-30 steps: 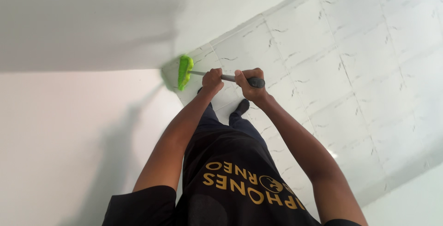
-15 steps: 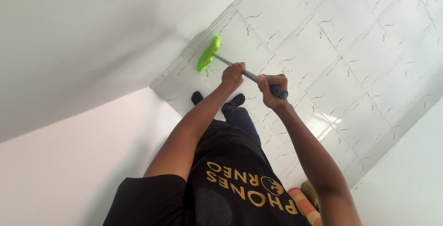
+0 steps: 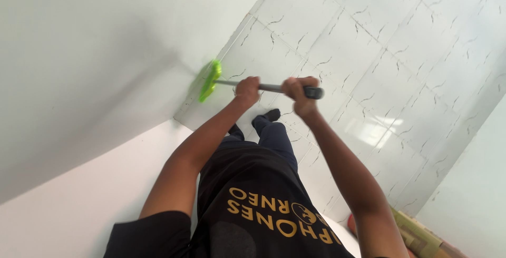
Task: The person opens a door and proceeds to sweep a tiled floor using a green broom. They move systematically across the room, sweeping along the walls and around obstacles such as rolled mats and a small ball. The task involves continuous sweeping motions to gather debris.
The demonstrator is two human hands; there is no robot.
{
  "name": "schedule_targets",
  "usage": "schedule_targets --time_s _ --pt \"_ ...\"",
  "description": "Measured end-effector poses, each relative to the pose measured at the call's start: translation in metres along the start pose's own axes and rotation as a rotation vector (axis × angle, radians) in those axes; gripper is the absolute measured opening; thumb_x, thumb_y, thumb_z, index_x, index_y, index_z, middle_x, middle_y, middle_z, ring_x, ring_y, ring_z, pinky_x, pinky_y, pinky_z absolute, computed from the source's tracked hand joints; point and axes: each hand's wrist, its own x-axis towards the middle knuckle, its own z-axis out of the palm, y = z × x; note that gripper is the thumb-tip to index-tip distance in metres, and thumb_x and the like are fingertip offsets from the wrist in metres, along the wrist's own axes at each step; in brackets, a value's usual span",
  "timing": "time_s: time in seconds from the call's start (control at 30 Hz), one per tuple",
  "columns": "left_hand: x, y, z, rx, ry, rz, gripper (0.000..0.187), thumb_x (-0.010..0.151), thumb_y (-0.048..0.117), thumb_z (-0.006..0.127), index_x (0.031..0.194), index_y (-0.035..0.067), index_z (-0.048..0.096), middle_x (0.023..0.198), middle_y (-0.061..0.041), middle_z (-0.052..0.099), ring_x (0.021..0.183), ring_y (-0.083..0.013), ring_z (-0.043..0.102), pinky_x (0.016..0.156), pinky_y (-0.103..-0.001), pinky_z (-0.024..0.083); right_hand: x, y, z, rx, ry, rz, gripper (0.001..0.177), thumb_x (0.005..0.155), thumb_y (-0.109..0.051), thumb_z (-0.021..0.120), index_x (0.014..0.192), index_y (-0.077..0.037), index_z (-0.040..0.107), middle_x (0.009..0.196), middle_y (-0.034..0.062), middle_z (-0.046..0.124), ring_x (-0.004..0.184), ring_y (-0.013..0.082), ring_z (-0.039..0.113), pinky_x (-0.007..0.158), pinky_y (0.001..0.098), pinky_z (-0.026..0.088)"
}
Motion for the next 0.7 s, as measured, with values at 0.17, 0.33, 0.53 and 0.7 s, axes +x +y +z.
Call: schedule_targets --time_s 0.17,0.33,0.53,0.7 --pt "-0.021 -0.045 0.002 0.058 0.013 -0.030 0.024 0.078 0.009 0.074 0.099 0.009 0.064 0.107 -0.015 0.068 0.098 -0.0362 0.070 0.084 -0.045 0.057 -0.002 0.022 0.021 -0.154 -0.079 0.032 0.048 0.104 -0.007 0.053 0.056 -0.002 0.053 0.052 0.0030 0.051 0.045 0.0072 0.041 0.045 0.0286 0.031" --pt "-0.018 -0.028 0.011 0.025 0.038 -0.006 0.027 0.077 0.011 0.076 0.100 0.010 0.061 0.106 -0.015 0.067 0.095 -0.0381 0.069 0.081 -0.048 0.056 0.009 0.018 0.003 -0.258 -0.172 0.066 0.054 0.103 -0.009 0.054 0.050 -0.006 0.046 0.046 0.0009 0.048 0.039 0.0063 0.037 0.040 0.0282 0.026" --pt "-0.002 0.031 0.004 -0.177 0.001 -0.010 0.025 0.077 0.002 0.072 0.097 0.011 0.061 0.107 -0.009 0.068 0.097 -0.0375 0.069 0.081 -0.048 0.055 0.002 -0.002 -0.019 -0.411 -0.232 0.130 0.054 0.102 -0.009 0.055 0.050 -0.008 0.039 0.042 0.0017 0.039 0.038 0.0083 0.028 0.040 0.0302 0.020" --pt "0.019 0.074 -0.013 -0.233 -0.010 0.054 0.025 0.077 0.001 0.072 0.096 0.012 0.060 0.109 -0.007 0.067 0.094 -0.0381 0.068 0.079 -0.048 0.055 0.003 -0.020 -0.031 -0.416 -0.193 0.019 0.046 0.099 -0.008 0.056 0.054 -0.006 0.047 0.046 0.0007 0.044 0.038 0.0081 0.033 0.039 0.0312 0.025"
